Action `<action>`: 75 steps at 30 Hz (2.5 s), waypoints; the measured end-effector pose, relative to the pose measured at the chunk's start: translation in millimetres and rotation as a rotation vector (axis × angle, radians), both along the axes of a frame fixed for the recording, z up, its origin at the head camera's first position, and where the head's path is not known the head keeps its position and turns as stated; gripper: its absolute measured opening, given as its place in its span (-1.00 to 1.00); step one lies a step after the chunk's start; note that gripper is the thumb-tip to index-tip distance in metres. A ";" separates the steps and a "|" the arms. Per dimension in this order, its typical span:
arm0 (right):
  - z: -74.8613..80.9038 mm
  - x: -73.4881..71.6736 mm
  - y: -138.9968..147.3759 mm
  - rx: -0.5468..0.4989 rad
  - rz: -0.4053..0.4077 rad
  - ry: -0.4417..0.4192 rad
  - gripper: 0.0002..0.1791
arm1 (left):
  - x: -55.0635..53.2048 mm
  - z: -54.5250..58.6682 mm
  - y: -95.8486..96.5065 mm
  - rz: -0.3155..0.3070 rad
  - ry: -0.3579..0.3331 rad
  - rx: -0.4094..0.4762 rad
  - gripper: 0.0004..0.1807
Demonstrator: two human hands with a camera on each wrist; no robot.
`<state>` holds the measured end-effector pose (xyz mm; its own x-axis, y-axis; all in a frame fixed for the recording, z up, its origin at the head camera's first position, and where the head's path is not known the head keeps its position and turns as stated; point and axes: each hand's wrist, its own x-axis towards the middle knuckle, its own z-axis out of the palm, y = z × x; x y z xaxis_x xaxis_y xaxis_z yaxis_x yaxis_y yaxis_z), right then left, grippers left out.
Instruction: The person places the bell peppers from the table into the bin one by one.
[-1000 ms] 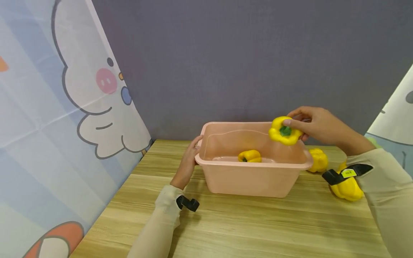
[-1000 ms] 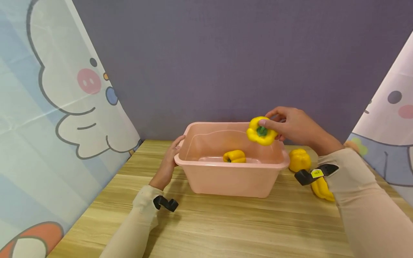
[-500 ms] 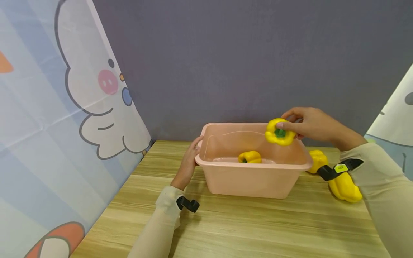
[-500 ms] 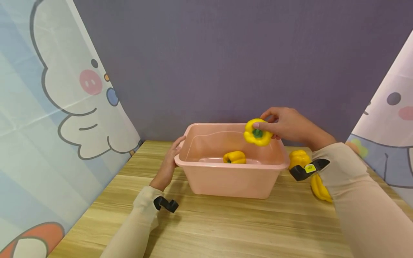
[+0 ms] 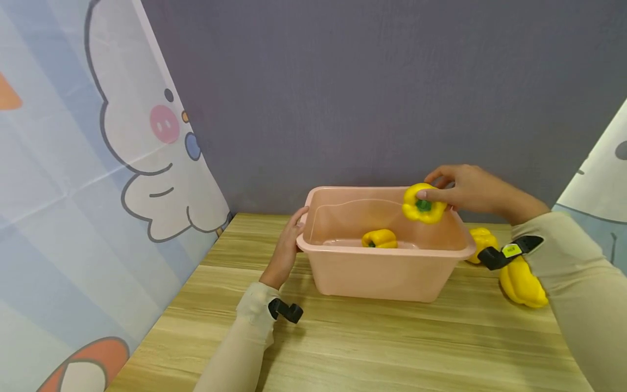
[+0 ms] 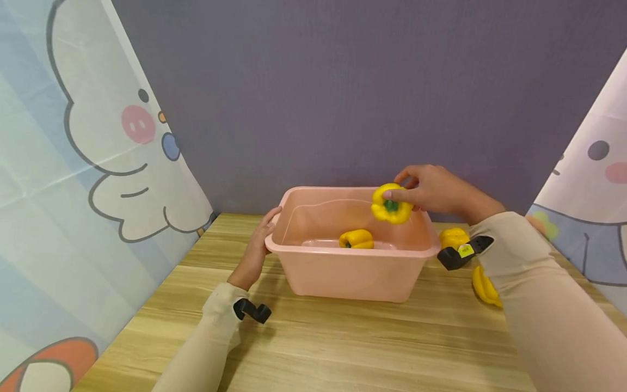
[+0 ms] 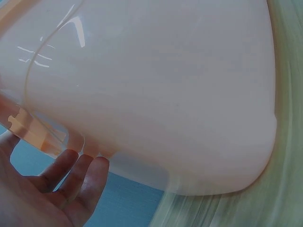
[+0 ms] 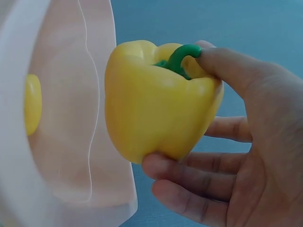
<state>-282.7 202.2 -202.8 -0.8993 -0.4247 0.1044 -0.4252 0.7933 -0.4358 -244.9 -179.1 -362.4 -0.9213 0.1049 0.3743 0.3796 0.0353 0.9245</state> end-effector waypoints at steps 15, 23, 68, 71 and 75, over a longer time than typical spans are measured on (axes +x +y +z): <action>-2.7 -9.5 2.4 0.078 0.014 -0.008 -0.15 | 10.1 14.6 5.2 -0.030 -0.007 -0.029 -0.42; -9.2 -14.5 -0.2 0.082 0.020 -0.025 -0.13 | 0.5 1.3 3.2 -0.001 0.018 -0.014 -0.44; -9.1 -22.0 12.7 0.037 0.037 0.001 -0.35 | -3.3 1.4 10.5 -0.016 0.025 -0.020 -0.41; -8.1 -19.9 15.2 0.031 0.031 0.016 -0.39 | -3.5 1.4 10.9 -0.014 0.025 -0.022 -0.41; -6.9 -14.8 19.7 0.028 0.025 0.049 -0.40 | -3.4 0.5 9.8 -0.015 0.019 -0.020 -0.41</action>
<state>-297.5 221.9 -209.7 -0.8824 -0.4506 0.1356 -0.4654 0.7936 -0.3919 -248.3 -169.3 -361.9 -0.9123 0.1264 0.3895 0.3978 0.0478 0.9162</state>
